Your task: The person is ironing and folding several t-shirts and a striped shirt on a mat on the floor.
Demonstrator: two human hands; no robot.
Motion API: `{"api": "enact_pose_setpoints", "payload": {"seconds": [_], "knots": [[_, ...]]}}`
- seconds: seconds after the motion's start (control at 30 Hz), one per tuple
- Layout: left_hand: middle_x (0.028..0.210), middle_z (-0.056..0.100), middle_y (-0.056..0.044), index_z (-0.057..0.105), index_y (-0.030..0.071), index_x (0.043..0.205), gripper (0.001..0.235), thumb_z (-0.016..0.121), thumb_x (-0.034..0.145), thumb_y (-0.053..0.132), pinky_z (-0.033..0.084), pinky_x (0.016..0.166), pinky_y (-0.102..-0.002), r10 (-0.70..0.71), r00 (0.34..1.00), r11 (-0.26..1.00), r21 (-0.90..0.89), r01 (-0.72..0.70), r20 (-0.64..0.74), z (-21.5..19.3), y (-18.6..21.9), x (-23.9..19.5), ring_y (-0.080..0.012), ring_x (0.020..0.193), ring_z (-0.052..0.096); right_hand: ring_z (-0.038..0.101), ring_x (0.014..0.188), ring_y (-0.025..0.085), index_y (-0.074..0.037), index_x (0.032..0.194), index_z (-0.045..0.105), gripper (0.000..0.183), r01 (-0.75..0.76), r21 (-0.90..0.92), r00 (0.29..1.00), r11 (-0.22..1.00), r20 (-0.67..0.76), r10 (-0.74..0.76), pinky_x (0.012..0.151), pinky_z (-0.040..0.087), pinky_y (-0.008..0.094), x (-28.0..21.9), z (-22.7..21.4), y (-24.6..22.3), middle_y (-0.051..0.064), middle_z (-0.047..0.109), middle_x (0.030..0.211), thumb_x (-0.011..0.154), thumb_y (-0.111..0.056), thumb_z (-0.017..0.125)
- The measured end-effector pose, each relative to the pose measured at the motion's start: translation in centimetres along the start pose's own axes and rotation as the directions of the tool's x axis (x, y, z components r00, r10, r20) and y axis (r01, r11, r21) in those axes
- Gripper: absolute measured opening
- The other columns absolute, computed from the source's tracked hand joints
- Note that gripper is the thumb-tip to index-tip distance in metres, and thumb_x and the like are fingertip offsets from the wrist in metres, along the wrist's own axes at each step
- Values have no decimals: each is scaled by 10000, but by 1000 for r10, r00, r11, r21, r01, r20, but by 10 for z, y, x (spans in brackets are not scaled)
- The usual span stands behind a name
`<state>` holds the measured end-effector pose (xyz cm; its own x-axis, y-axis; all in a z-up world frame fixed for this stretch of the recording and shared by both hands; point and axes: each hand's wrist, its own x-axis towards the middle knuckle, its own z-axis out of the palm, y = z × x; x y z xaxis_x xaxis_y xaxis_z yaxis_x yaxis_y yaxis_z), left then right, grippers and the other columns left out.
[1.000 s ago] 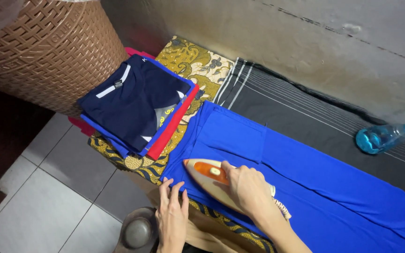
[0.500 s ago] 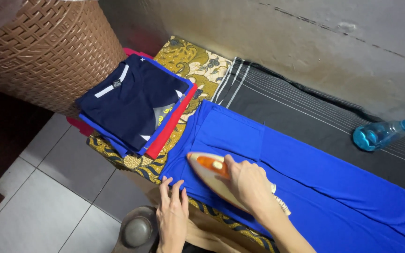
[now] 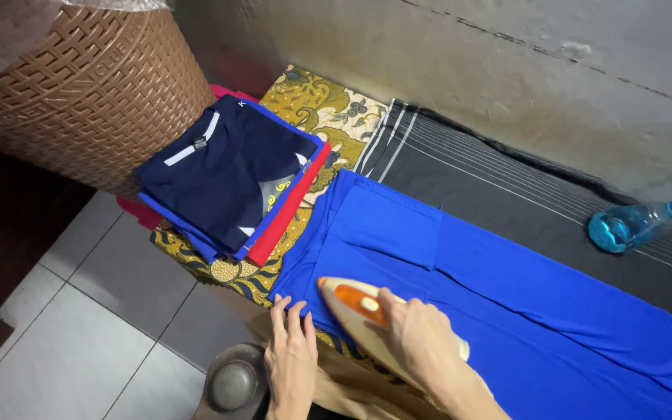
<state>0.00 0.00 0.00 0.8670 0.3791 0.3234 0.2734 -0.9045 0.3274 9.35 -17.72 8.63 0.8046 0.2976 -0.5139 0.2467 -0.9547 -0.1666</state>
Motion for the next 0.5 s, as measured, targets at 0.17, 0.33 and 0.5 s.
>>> {"api": "enact_pose_setpoints", "payload": {"seconds": [0.17,0.33,0.5], "knots": [[1346,583,-72,672,153,1173,205,604,1004,247,644,651,-388,5,1000,1000,9,-5,5,-3,-1,1,-252,1262,656,702,880,468,-283,1198,464,487,-275,1,961,961,7,275,746,536,572,-11,8,39,162,720,935,951,-701,500],[1339,592,-69,667,166,1173,196,606,999,234,633,680,-407,-2,1000,1000,-4,2,24,-5,0,2,-280,1280,649,694,829,453,-304,1162,464,439,-320,-38,946,947,38,321,720,540,533,-56,21,81,127,731,837,948,-678,545],[1338,579,-111,670,148,1192,209,586,1001,160,513,1043,-429,84,996,996,16,-84,26,-14,15,11,-346,1331,567,733,888,441,-388,1190,460,364,-513,-50,852,857,96,515,793,570,523,-99,41,127,119,753,893,925,-624,542]]}}
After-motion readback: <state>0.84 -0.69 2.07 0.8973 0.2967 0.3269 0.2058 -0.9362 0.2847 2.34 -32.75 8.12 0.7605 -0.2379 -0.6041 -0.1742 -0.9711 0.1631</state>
